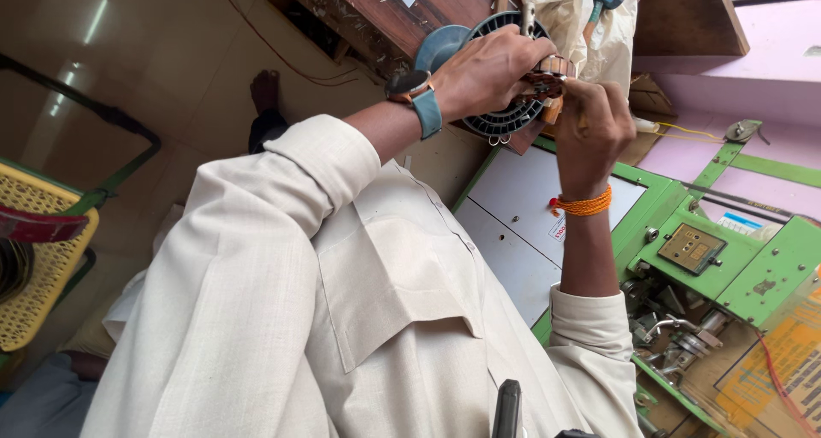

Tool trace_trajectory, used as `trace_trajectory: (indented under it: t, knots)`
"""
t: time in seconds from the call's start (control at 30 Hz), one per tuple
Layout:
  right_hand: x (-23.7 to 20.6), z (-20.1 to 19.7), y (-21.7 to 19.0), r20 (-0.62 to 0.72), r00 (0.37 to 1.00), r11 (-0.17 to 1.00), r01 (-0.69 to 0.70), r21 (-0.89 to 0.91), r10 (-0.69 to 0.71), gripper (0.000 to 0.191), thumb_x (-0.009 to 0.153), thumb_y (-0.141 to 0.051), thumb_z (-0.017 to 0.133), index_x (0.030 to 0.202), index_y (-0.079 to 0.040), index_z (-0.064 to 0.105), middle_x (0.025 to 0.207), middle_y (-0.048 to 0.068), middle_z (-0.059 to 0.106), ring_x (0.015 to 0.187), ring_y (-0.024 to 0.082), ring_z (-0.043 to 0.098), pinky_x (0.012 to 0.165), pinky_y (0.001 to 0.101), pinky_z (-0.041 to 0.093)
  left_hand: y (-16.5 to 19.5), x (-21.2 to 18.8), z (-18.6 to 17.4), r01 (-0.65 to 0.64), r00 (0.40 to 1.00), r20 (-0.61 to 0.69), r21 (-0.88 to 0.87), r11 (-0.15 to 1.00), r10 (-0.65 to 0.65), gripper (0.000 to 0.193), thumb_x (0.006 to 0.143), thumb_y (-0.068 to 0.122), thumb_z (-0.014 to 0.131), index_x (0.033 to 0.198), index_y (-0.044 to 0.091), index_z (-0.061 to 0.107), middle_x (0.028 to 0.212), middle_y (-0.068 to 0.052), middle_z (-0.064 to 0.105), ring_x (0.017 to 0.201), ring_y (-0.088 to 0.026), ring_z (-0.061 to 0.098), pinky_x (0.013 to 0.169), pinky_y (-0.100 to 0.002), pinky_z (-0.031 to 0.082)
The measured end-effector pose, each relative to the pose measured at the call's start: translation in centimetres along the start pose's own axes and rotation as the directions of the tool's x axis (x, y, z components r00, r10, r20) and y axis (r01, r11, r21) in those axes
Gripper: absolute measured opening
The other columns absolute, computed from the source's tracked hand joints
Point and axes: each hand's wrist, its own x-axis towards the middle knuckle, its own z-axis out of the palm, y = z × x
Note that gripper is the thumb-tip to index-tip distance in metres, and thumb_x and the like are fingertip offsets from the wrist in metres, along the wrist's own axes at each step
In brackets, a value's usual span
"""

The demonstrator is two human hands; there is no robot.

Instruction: The person uses a screwdriver and scissors to adjust and trim copper windings on a motor stator. They repeatedly insert the screwdriver into the slots to align the coils and use scissors to cut excess wire ends.

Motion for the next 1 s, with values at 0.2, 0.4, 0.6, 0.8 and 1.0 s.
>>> trace_trajectory:
  t: [0.2,0.4,0.6,0.8,1.0]
  knots:
    - [0.5,-0.6,0.5,0.041,0.997,0.986,-0.065,0.156,0.059,0.017,0.095,0.012,0.082,0.108,0.002,0.077,0.101,0.011,0.074,0.09,0.016,0.075,0.079,0.0272,0.063,-0.6,2.6,-0.7,0.289,0.952,0.15,-0.15,0.946,-0.267,0.049,0.077,0.047,0.082,0.109,0.01,0.077,0.094,-0.017,0.076,0.086,-0.032,0.075,0.078,-0.04,0.058]
    - [0.2,0.0,0.3,0.007,0.988,0.959,-0.151,0.241,0.154,0.016,0.095,0.012,0.083,0.105,0.002,0.076,0.1,0.01,0.074,0.09,0.014,0.075,0.078,0.0256,0.064,0.0,3.3,2.4,0.506,0.862,0.099,-0.133,0.852,-0.497,0.046,0.075,0.051,0.08,0.103,0.014,0.082,0.094,-0.013,0.078,0.089,-0.03,0.075,0.079,-0.046,0.055]
    - [0.1,-0.1,0.3,0.015,0.99,0.964,-0.139,0.226,0.139,0.016,0.096,0.01,0.083,0.106,0.001,0.075,0.102,0.01,0.074,0.093,0.016,0.075,0.081,0.0287,0.063,1.6,2.9,2.3,0.425,0.895,0.109,0.087,0.901,-0.433,0.028,0.081,0.035,0.08,0.091,0.009,0.075,0.086,-0.013,0.075,0.087,-0.033,0.073,0.071,-0.05,0.053]
    - [0.4,-0.2,0.1,0.008,0.999,0.995,-0.049,0.083,0.049,0.017,0.093,0.007,0.086,0.102,0.0,0.074,0.097,0.01,0.072,0.086,0.021,0.073,0.076,0.0336,0.057,2.5,2.0,1.0,0.254,0.965,0.025,0.178,0.951,-0.262,0.025,0.084,0.027,0.079,0.092,0.005,0.07,0.083,-0.013,0.074,0.078,-0.034,0.073,0.064,-0.049,0.053]
    - [0.0,0.6,-0.5,-0.03,0.999,0.999,-0.035,0.033,0.036,0.016,0.095,0.007,0.083,0.103,0.0,0.072,0.097,0.01,0.071,0.086,0.021,0.073,0.076,0.0342,0.06,1.9,2.0,1.7,0.233,0.971,0.018,0.188,0.954,-0.24,0.021,0.083,0.021,0.077,0.094,0.005,0.068,0.084,-0.012,0.074,0.074,-0.031,0.075,0.062,-0.045,0.056]
